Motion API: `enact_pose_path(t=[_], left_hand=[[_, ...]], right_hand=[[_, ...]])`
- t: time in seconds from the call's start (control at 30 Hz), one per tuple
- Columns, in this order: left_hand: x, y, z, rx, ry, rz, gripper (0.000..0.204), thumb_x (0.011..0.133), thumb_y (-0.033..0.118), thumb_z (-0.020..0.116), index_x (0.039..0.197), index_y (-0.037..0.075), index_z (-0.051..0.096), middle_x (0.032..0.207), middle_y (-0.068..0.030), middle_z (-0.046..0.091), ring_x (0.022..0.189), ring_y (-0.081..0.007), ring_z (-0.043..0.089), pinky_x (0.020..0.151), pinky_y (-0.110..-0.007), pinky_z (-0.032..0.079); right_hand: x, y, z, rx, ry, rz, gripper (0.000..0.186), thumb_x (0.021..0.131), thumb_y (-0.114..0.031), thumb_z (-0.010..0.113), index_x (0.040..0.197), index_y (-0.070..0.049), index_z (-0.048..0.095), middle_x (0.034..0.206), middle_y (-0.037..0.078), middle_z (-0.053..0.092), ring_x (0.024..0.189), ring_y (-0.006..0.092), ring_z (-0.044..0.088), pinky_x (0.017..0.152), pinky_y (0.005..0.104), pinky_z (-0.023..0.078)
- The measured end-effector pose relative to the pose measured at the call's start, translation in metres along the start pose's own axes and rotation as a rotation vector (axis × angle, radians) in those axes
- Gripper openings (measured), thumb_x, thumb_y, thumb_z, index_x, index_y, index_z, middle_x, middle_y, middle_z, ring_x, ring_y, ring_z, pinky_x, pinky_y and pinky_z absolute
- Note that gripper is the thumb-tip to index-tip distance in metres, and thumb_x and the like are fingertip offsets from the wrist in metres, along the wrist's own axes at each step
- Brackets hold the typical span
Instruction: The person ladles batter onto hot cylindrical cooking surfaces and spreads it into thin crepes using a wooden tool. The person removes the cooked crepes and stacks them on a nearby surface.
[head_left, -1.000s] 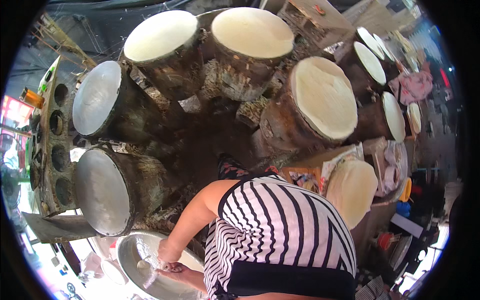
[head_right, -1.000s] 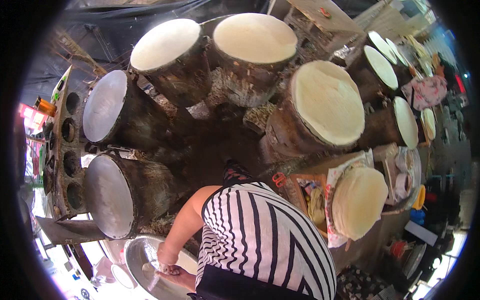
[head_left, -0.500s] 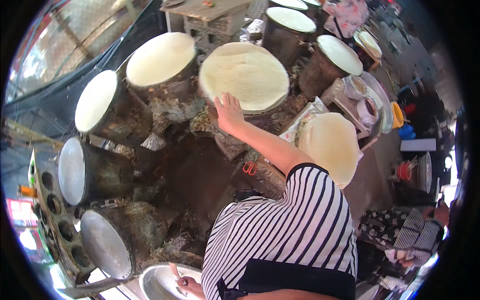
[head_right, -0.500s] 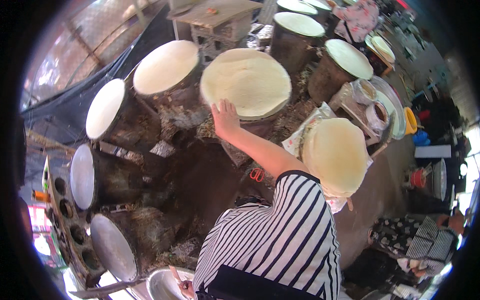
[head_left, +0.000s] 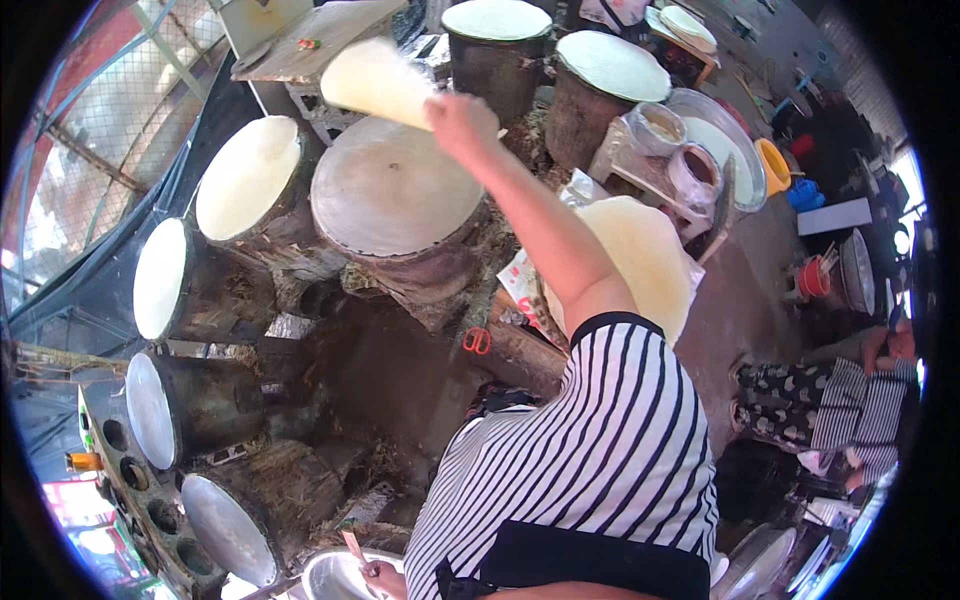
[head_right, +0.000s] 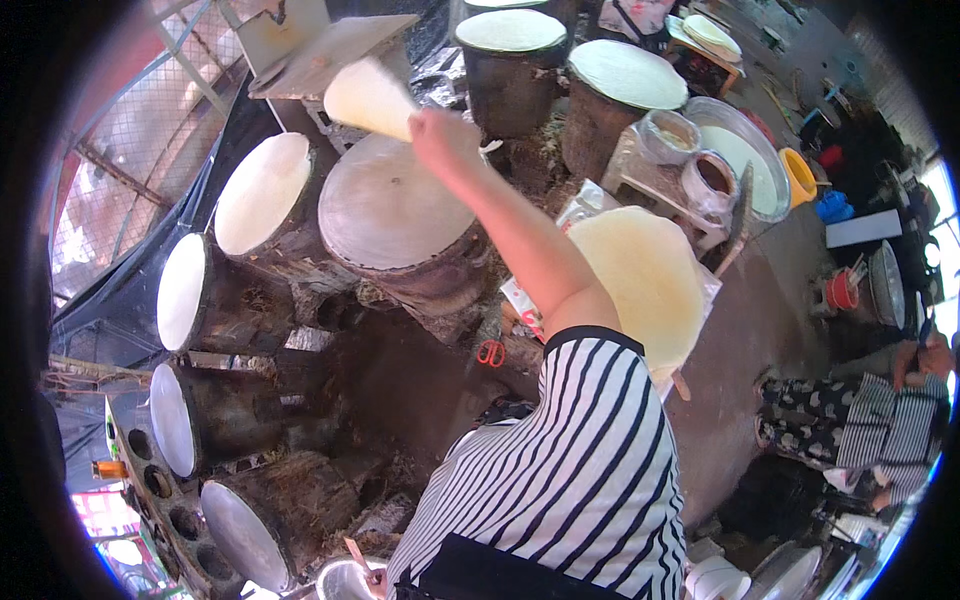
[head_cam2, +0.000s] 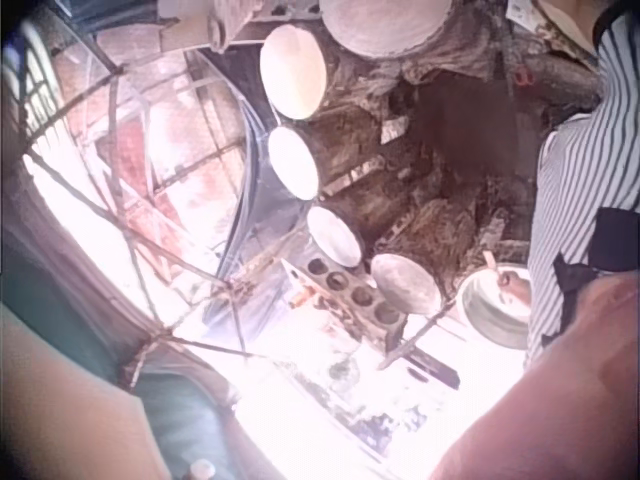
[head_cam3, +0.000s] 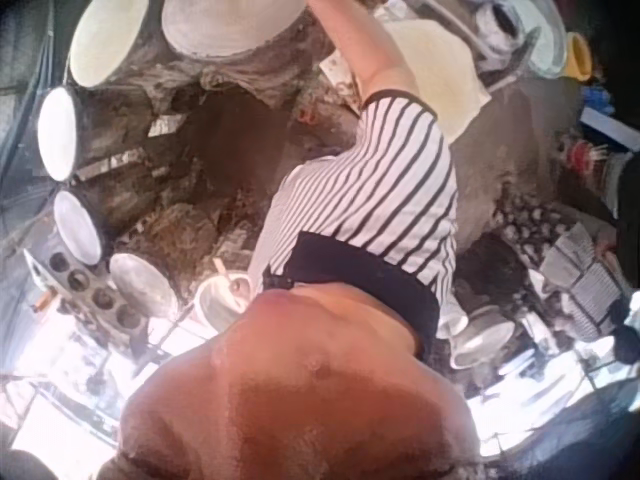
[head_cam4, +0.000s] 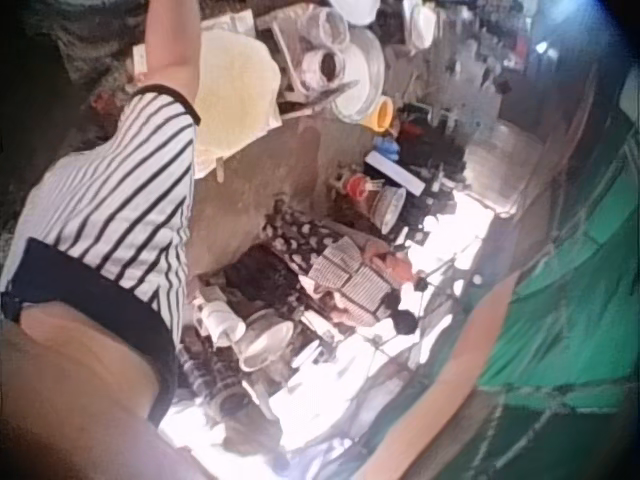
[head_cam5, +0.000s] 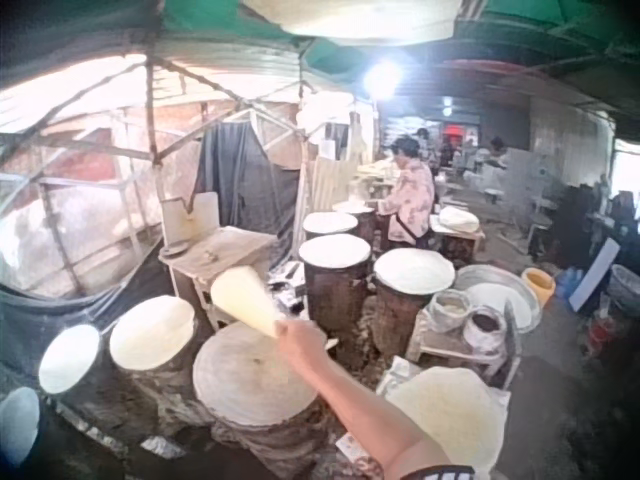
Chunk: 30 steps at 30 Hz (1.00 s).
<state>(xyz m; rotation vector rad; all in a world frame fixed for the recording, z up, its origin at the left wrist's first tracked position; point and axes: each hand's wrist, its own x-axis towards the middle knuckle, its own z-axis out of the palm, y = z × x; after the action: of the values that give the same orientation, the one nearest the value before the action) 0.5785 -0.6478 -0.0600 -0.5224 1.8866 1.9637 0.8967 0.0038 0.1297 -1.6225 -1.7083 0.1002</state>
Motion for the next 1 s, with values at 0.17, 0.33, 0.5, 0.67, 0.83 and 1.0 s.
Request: enact_pose_path(t=[0.17,0.33,0.5,0.67,0.83,1.0], left_hand=[[-0.001,0.004,-0.019,0.330,-0.093,0.124,0.018,0.085,0.010,0.053,0.094,-0.005,0.050,0.078,-0.0106,0.045,0.071,-0.0189,0.044,0.069,-0.027,0.039],[-0.013,0.010,-0.033,0.769,-0.165,0.327,0.021,0.086,0.010,0.052,0.098,-0.007,0.049,0.082,-0.0127,0.046,0.075,-0.0206,0.044,0.072,-0.029,0.039],[-0.023,0.005,-0.032,0.964,-0.186,0.449,0.025,0.086,0.010,0.050,0.102,-0.008,0.048,0.086,-0.0149,0.046,0.078,-0.0224,0.044,0.075,-0.030,0.039],[-0.033,0.002,-0.034,1.081,-0.178,0.520,0.028,0.087,0.011,0.048,0.106,-0.010,0.046,0.090,-0.0170,0.046,0.081,-0.0241,0.044,0.078,-0.031,0.038],[-0.039,-0.002,-0.048,1.153,-0.136,0.524,0.032,0.088,0.011,0.047,0.110,-0.011,0.045,0.094,-0.0191,0.047,0.084,-0.0259,0.044,0.080,-0.033,0.038],[-0.032,-0.008,-0.071,1.152,-0.156,0.437,0.029,0.087,0.011,0.046,0.106,-0.011,0.045,0.091,-0.0173,0.046,0.082,-0.0244,0.042,0.076,-0.033,0.036]], right_hand=[[-0.016,0.088,-0.118,1.123,0.292,0.410,0.021,0.074,-0.015,0.066,0.084,0.003,0.065,0.072,0.007,0.064,0.066,0.0106,0.060,0.057,0.0272,0.047],[-0.143,0.248,-0.201,1.268,0.402,0.628,0.036,0.081,-0.012,0.062,0.114,0.003,0.054,0.109,0.013,0.060,0.097,0.0241,0.060,0.079,0.0377,0.051],[-0.349,0.356,-0.194,1.205,0.533,1.281,0.042,0.084,-0.019,0.058,0.120,0.000,0.050,0.116,0.016,0.057,0.101,0.0288,0.058,0.086,0.0474,0.048],[-0.405,0.388,-0.179,1.231,0.524,1.452,0.042,0.087,-0.022,0.056,0.121,0.000,0.048,0.113,0.016,0.058,0.098,0.0314,0.060,0.079,0.0482,0.051],[-0.406,0.425,-0.169,0.995,0.423,1.386,0.037,0.077,-0.012,0.061,0.108,0.007,0.054,0.101,0.019,0.060,0.083,0.0309,0.063,0.063,0.0442,0.053],[-0.371,0.404,-0.185,0.758,0.334,1.356,0.037,0.075,-0.011,0.062,0.107,0.008,0.055,0.095,0.017,0.061,0.078,0.0306,0.063,0.056,0.0418,0.053]])
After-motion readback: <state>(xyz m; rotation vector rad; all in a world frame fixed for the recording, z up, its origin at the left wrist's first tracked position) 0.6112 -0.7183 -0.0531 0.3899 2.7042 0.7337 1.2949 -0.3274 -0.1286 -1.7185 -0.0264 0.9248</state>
